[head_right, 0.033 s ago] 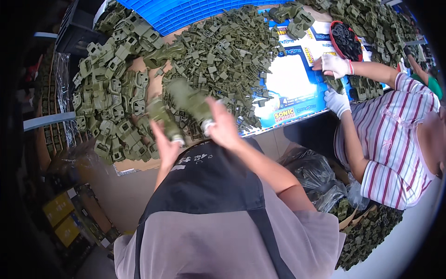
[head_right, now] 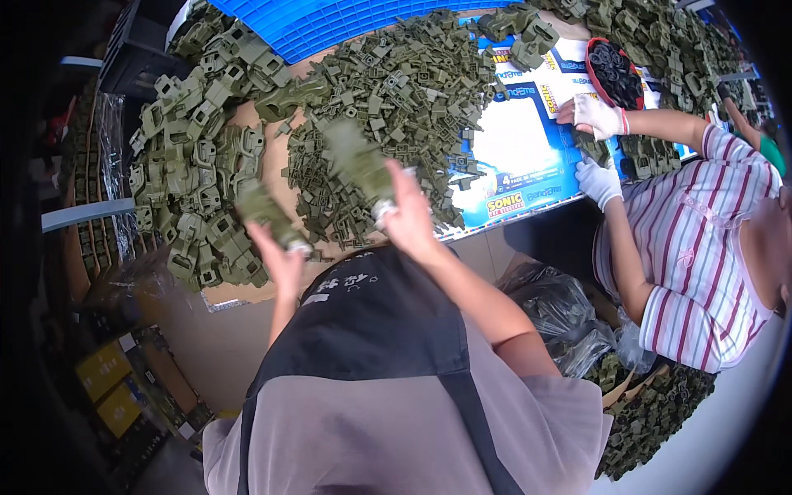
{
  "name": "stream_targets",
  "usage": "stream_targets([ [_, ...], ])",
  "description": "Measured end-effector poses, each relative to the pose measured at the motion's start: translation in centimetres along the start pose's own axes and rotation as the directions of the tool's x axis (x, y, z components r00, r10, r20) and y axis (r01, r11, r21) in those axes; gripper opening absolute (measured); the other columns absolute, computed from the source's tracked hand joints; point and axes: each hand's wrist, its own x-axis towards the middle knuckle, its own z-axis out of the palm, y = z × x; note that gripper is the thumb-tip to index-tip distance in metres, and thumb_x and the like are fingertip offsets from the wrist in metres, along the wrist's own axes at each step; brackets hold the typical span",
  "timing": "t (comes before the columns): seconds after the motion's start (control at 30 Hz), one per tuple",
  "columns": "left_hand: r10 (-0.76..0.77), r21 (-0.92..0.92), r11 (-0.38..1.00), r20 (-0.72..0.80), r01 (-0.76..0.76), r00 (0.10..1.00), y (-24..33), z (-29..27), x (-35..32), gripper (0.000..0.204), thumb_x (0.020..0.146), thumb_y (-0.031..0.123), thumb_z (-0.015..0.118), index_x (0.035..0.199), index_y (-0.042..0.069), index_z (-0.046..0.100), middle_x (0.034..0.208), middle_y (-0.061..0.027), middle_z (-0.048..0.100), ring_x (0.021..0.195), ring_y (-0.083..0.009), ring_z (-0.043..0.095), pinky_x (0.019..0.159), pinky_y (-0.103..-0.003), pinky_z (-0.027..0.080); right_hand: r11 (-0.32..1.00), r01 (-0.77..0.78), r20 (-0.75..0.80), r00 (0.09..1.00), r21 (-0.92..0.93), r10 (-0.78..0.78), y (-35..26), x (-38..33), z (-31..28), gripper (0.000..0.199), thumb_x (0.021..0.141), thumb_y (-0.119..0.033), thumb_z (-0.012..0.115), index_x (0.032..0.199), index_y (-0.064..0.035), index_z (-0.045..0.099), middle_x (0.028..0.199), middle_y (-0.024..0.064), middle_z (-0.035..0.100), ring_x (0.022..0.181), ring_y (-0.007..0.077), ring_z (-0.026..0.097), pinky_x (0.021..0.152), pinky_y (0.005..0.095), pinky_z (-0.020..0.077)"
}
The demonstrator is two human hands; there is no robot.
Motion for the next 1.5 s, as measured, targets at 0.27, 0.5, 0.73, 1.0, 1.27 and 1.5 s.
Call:
stream_targets([
  [0.27, -0.061, -0.8, 0.228, 0.558, 0.556, 0.828, 0.9, -3.1, 2.3, 0.082, 0.081, 0.062, 0.047, 0.139, 0.008, 0.022, 0.13, -0.0159, 0.042, 0.107, -0.0347, 0.054, 0.095, -0.045, 0.041, 0.942, 0.218, -0.224, 0.934, -0.256, -0.278, 6.3, 2.3, -1.5, 0.045, 0.073, -0.023, 0.071, 0.107, -0.0035, 0.05, 0.113, 0.0173, 0.05, 0.105, 0.0354, 0.047, 0.092, 0.0412, 0.0368],
  [0.5, -0.147, -0.812, 0.207, 0.525, 0.545, 0.838, 0.2, 0.5, 3.1, 0.067, 0.085, 0.052, 0.05, 0.13, 0.004, 0.036, 0.117, -0.0125, 0.055, 0.103, -0.0267, 0.058, 0.086, -0.039, 0.05, 0.785, 0.132, -0.274, 0.891, -0.605, -0.361, 10.6, 2.9, -3.0, 0.028, 0.072, -0.015, 0.069, 0.091, -0.0068, 0.051, 0.094, 0.015, 0.051, 0.092, 0.0349, 0.047, 0.078, 0.0428, 0.0372],
  [0.73, 0.225, -0.822, 0.418, 0.507, 0.387, 0.832, 4.4, -1.0, 4.7, 0.068, 0.083, 0.033, 0.061, 0.135, 0.004, 0.03, 0.12, -0.0135, 0.053, 0.103, -0.0244, 0.059, 0.089, -0.034, 0.047, 0.916, 0.381, -0.032, 0.921, -0.123, -0.388, -3.7, 1.5, -3.5, 0.022, 0.078, -0.011, 0.066, 0.098, -0.0075, 0.058, 0.088, 0.0117, 0.063, 0.078, 0.0255, 0.063, 0.068, 0.0311, 0.0494],
  [1.0, 0.332, -0.702, 0.549, 0.681, 0.454, 0.653, 4.8, -0.5, 6.2, 0.06, 0.079, 0.008, 0.063, 0.132, 0.003, 0.035, 0.119, -0.009, 0.052, 0.101, -0.0159, 0.055, 0.085, -0.031, 0.046, 0.668, 0.582, 0.329, 0.813, -0.464, -0.48, -7.0, 2.0, -3.4, 0.038, 0.064, 0.002, 0.062, 0.101, -0.008, 0.061, 0.078, 0.0124, 0.058, 0.08, 0.0308, 0.058, 0.069, 0.0398, 0.049],
  [1.27, 0.373, -0.685, 0.523, 0.719, 0.506, 0.587, 5.2, -1.4, 5.9, 0.056, 0.079, 0.025, 0.066, 0.126, 0.004, 0.045, 0.106, -0.0034, 0.058, 0.091, -0.0091, 0.055, 0.079, -0.024, 0.045, 0.754, 0.534, 0.41, 0.83, -0.383, -0.38, -6.7, 1.7, -3.8, 0.031, 0.069, 0.001, 0.06, 0.098, -0.0067, 0.06, 0.077, 0.0136, 0.061, 0.074, 0.0327, 0.06, 0.067, 0.0395, 0.05],
  [1.5, 0.426, -0.705, 0.578, 0.69, 0.411, 0.586, 6.1, -2.2, 5.6, 0.054, 0.076, 0.012, 0.069, 0.123, 0.002, 0.045, 0.105, -0.0057, 0.06, 0.09, -0.0117, 0.058, 0.08, -0.028, 0.048, 0.78, 0.604, 0.368, 0.771, -0.164, -0.519, -5.6, 2.3, -3.8, 0.031, 0.067, 0.002, 0.059, 0.097, -0.0051, 0.061, 0.077, 0.0139, 0.062, 0.074, 0.0334, 0.06, 0.066, 0.04, 0.0491],
])
